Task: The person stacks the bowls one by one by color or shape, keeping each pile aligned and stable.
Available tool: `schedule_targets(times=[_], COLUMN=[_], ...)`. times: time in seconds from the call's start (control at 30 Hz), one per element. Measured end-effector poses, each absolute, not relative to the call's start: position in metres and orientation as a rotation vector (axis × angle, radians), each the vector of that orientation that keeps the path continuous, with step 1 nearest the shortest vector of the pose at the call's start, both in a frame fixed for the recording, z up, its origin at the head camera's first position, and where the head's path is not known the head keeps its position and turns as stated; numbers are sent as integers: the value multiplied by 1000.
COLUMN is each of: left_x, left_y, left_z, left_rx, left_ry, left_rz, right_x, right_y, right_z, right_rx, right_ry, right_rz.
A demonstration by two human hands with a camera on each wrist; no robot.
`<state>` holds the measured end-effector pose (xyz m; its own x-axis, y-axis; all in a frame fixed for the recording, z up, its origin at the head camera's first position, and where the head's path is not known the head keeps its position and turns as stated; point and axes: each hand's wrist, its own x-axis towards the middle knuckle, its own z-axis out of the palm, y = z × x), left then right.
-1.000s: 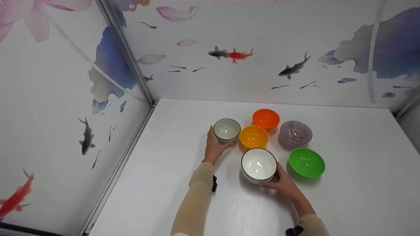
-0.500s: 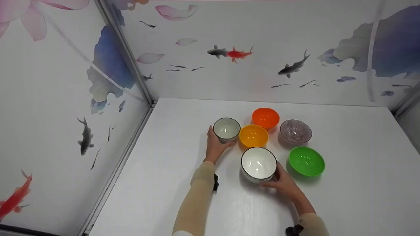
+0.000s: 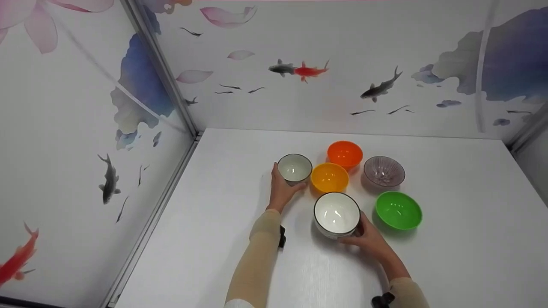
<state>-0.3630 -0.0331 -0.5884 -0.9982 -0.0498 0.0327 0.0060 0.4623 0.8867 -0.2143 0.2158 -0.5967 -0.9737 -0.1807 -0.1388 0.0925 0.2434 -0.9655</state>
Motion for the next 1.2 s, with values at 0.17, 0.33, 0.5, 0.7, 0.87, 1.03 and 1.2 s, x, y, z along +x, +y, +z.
schedule_targets(times=[0.17, 0.33, 0.5, 0.7, 0.87, 1.03, 1.2], left_x=[-364, -364, -365, -365, -362, -360, -357], left_y=[-32, -27, -24, -22, -27, -31, -35], left_z=[-590, -590, -588, -588, -591, -591, -588], left_rx=[59, 72, 126, 150, 148, 138, 118], left_ry=[-2641, -2625, -2597, -2552, -2527, -2507, -2511], left_rz=[-1587, -1590, -1599, -1630, -1641, -1638, -1631], right_x=[-215, -213, -213, -214, -213, -214, -215], right_y=[216, 217, 216, 216, 215, 215, 217], right_z=[-596, -594, -594, -595, -598, -598, -596], right_rx=[-92, -97, -107, -109, -123, -122, -131], right_ry=[2279, 2293, 2292, 2318, 2288, 2290, 2308], right_rz=[-1810, -1789, -1793, -1796, -1817, -1812, -1797])
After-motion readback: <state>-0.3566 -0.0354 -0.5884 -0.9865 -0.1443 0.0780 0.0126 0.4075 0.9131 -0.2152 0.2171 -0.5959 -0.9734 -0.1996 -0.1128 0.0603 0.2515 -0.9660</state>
